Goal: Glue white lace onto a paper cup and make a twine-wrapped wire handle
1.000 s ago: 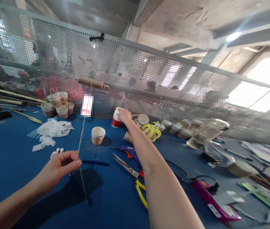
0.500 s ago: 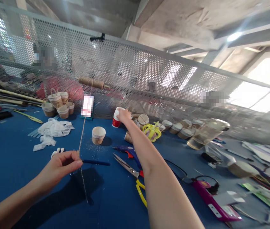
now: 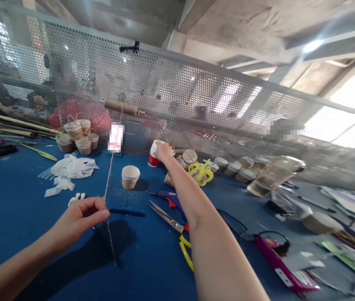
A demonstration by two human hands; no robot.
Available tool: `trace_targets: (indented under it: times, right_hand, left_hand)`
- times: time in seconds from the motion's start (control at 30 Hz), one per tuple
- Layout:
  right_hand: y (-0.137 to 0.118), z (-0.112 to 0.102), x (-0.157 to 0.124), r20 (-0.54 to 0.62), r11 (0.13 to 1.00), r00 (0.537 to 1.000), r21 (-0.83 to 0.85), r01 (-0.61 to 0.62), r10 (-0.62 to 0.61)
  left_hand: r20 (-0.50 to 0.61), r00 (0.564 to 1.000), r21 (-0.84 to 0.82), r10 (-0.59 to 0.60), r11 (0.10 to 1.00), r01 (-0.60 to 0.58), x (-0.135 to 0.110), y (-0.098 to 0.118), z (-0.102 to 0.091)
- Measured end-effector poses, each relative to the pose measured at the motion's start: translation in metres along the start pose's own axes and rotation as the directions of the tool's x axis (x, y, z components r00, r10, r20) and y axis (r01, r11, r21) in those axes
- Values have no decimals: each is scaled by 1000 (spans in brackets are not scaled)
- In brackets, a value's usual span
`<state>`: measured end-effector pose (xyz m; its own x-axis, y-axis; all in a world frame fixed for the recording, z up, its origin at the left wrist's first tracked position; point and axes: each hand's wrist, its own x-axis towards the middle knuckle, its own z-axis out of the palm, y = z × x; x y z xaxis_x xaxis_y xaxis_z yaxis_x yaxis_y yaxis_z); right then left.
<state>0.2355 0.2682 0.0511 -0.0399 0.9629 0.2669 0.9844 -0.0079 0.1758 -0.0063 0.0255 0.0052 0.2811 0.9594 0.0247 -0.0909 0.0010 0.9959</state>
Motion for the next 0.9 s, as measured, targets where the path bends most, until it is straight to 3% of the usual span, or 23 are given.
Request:
trace_targets:
  times: [0.27,0.4,0.53,0.63,0.67,0.73,0.83,0.9]
  right_hand:
    - [-5,-1,-7,-42,998,999,70,6,-4]
    - [-11,-19,-20,-107,987,994,162,3,14]
    - [-29,-57,-58,-139,952,990,301,60,-19]
    - [-48,-85,-115,-100,882,987,445,158,-126]
    - [-55,-92,-138,-83,831,980,521,197,-180]
    - [-66,-98,-183,15,518,928,833,195,-373]
    - [-78,-94,-235,120,150,828,988,-44,-548]
    - [-83,-83,-253,137,-42,823,981,-191,-551]
  left_hand:
    - [-2,1000,0,0,1000,0,1,1,0]
    - [4,1000,-4,22,1000,-22,1,0,-1]
    - [-19,998,-31,67,997,-68,1,0,-4]
    - [-53,991,-76,119,989,-123,0,3,-6]
    - [-61,988,-97,138,985,-144,-1,5,-7]
    - [-75,982,-143,175,972,-184,-3,8,-6]
    - [-44,976,-184,214,958,-218,-8,11,-4]
    - [-5,975,-193,221,957,-218,-11,11,-1]
